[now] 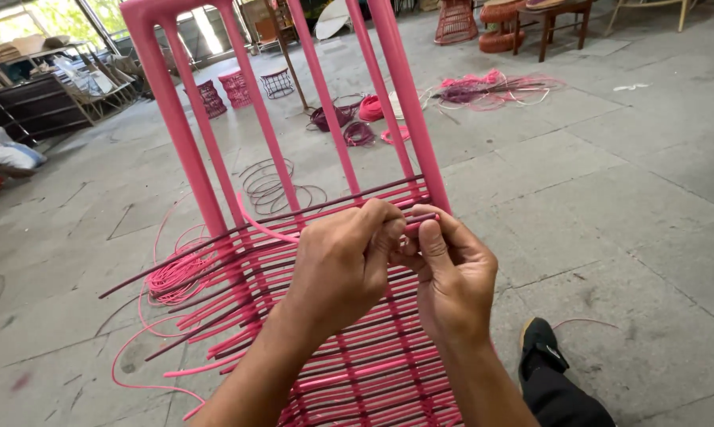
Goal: The recorder is weaving pink material onto a chair frame and securing it with a pneumatic staple gun.
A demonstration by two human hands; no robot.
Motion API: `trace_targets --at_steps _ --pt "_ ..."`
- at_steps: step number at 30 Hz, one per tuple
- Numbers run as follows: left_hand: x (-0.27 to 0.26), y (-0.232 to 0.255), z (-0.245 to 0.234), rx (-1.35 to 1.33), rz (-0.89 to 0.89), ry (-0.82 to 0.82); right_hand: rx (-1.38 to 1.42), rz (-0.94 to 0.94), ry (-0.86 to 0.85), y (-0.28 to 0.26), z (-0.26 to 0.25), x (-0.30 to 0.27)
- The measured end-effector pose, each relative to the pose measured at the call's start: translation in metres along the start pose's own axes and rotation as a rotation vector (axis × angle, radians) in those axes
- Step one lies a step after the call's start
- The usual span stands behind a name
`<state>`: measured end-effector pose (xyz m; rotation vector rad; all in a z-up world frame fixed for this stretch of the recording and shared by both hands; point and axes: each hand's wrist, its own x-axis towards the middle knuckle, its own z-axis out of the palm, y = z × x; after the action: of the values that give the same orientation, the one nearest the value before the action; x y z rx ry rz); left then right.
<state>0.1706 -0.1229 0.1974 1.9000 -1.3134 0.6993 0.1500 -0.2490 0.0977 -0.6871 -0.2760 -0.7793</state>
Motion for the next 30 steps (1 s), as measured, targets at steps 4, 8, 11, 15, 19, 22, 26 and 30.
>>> trace_targets --at_steps 4,8,11,15,19,22,26,30 --pt "0.007 -0.001 -0.003 -0.001 -0.013 -0.023 0.001 0.004 -0.006 0.000 0.000 0.006" --pt "0.017 -0.005 -0.003 -0.169 -0.071 -0.076 -0.002 0.009 -0.005 -0.001 0.001 0.017" --pt "0.023 -0.011 0.001 -0.135 -0.110 -0.112 -0.001 0.050 0.001 0.002 -0.003 0.025" --pt "0.029 -0.012 0.006 -0.077 -0.153 -0.118 0.017 0.096 -0.012 0.004 -0.008 0.033" --pt "0.033 -0.011 -0.006 -0.064 -0.184 -0.080 0.018 0.095 -0.020 0.004 -0.013 0.041" --pt "0.033 -0.007 -0.013 -0.200 -0.023 -0.117 0.001 0.112 -0.004 0.001 -0.014 0.037" --pt "0.033 -0.007 -0.017 -0.072 -0.183 -0.386 0.060 0.071 0.044 0.004 -0.011 0.025" --pt "0.033 -0.010 -0.015 -0.078 -0.239 -0.375 0.169 -0.003 -0.022 0.014 -0.018 0.012"
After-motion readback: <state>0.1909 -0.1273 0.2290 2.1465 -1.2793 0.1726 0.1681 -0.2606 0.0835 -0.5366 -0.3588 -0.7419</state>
